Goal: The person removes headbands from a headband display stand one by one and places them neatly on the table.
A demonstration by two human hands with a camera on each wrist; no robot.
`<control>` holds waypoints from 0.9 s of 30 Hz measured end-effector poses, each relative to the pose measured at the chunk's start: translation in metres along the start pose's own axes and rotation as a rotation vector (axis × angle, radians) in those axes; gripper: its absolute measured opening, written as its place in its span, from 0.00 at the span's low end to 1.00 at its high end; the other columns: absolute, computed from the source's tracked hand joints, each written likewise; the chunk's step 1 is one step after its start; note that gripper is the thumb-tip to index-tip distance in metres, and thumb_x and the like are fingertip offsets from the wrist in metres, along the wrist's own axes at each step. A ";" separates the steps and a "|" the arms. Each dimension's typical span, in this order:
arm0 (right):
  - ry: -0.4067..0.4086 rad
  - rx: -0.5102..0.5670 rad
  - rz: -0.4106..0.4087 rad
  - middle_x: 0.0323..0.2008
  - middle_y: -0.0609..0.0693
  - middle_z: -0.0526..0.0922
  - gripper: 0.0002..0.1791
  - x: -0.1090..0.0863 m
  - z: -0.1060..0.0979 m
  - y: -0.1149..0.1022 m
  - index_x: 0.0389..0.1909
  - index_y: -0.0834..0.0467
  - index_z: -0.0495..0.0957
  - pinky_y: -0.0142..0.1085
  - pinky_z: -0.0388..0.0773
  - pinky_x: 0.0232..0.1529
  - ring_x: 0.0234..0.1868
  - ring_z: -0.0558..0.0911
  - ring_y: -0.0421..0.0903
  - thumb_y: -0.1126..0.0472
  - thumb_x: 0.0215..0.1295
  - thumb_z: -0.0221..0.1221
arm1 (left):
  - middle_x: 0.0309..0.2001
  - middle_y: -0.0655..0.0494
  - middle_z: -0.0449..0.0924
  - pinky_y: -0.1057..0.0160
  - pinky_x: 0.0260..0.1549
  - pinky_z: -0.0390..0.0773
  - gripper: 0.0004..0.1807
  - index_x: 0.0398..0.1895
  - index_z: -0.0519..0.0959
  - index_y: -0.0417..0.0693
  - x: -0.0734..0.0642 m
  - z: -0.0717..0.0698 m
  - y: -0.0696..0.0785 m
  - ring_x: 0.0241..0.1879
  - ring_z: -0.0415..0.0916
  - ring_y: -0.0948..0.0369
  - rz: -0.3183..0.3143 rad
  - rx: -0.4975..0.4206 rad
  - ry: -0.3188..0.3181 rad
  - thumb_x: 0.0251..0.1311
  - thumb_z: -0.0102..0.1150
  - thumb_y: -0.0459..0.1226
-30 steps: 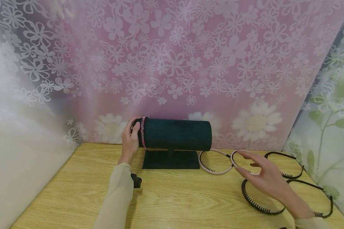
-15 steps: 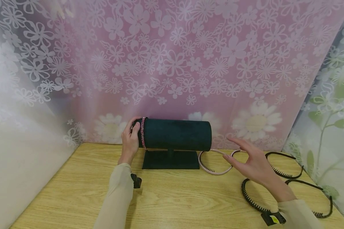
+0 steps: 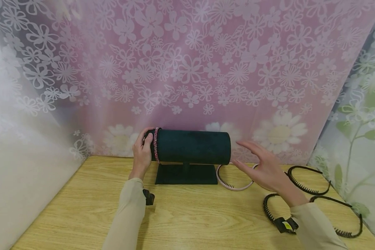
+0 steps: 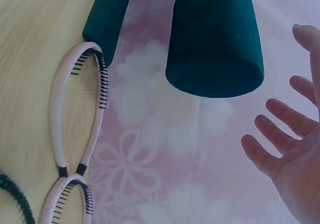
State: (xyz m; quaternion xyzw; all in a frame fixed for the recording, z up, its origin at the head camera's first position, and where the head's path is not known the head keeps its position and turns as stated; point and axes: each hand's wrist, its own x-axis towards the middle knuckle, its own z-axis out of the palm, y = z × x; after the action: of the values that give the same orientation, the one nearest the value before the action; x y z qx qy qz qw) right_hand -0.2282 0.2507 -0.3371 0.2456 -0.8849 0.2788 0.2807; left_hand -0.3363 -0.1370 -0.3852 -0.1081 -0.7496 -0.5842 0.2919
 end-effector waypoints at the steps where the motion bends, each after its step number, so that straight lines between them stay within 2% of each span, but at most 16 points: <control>1: -0.007 0.010 -0.001 0.67 0.55 0.77 0.37 0.002 0.001 0.000 0.71 0.45 0.72 0.61 0.75 0.57 0.66 0.77 0.59 0.55 0.61 0.72 | 0.64 0.58 0.78 0.46 0.60 0.73 0.24 0.67 0.76 0.59 0.000 0.000 0.000 0.57 0.76 0.53 -0.001 -0.002 0.000 0.78 0.42 0.55; 8: -0.041 0.049 -0.002 0.70 0.54 0.75 0.37 0.018 0.006 -0.006 0.72 0.46 0.71 0.64 0.71 0.63 0.70 0.73 0.59 0.53 0.62 0.71 | 0.65 0.58 0.78 0.45 0.61 0.72 0.23 0.67 0.76 0.59 0.000 0.001 -0.001 0.58 0.76 0.53 0.000 0.001 -0.001 0.78 0.43 0.54; 14: -0.029 0.073 -0.049 0.69 0.52 0.76 0.36 0.034 0.013 -0.011 0.71 0.48 0.73 0.63 0.70 0.65 0.71 0.73 0.56 0.53 0.61 0.72 | 0.65 0.58 0.78 0.46 0.61 0.72 0.22 0.66 0.77 0.61 0.001 0.001 -0.001 0.58 0.76 0.53 0.003 0.001 0.004 0.78 0.44 0.53; 19: -0.033 0.063 -0.044 0.70 0.50 0.75 0.37 0.043 0.019 -0.016 0.72 0.46 0.72 0.61 0.70 0.66 0.71 0.72 0.54 0.50 0.62 0.72 | 0.65 0.58 0.78 0.46 0.61 0.72 0.21 0.66 0.77 0.60 0.001 0.001 -0.001 0.58 0.76 0.53 -0.002 -0.012 0.004 0.78 0.44 0.52; 25: -0.040 0.037 -0.067 0.69 0.50 0.76 0.37 0.053 0.025 -0.023 0.72 0.46 0.72 0.59 0.71 0.66 0.70 0.74 0.53 0.47 0.62 0.71 | 0.67 0.52 0.77 0.43 0.62 0.71 0.21 0.68 0.76 0.56 0.001 0.001 0.000 0.60 0.75 0.48 -0.018 -0.032 -0.003 0.80 0.43 0.47; 27: -0.047 0.041 -0.079 0.69 0.50 0.76 0.37 0.057 0.027 -0.025 0.72 0.45 0.71 0.59 0.71 0.66 0.70 0.74 0.53 0.46 0.63 0.70 | 0.67 0.50 0.76 0.44 0.62 0.71 0.21 0.68 0.76 0.54 0.000 0.000 0.008 0.60 0.75 0.47 -0.023 -0.029 -0.006 0.80 0.43 0.45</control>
State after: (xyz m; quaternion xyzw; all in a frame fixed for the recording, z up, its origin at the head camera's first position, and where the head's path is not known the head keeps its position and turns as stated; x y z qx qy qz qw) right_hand -0.2641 0.1993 -0.3111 0.2926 -0.8749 0.2799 0.2656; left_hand -0.3317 -0.1345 -0.3788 -0.1056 -0.7432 -0.5978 0.2815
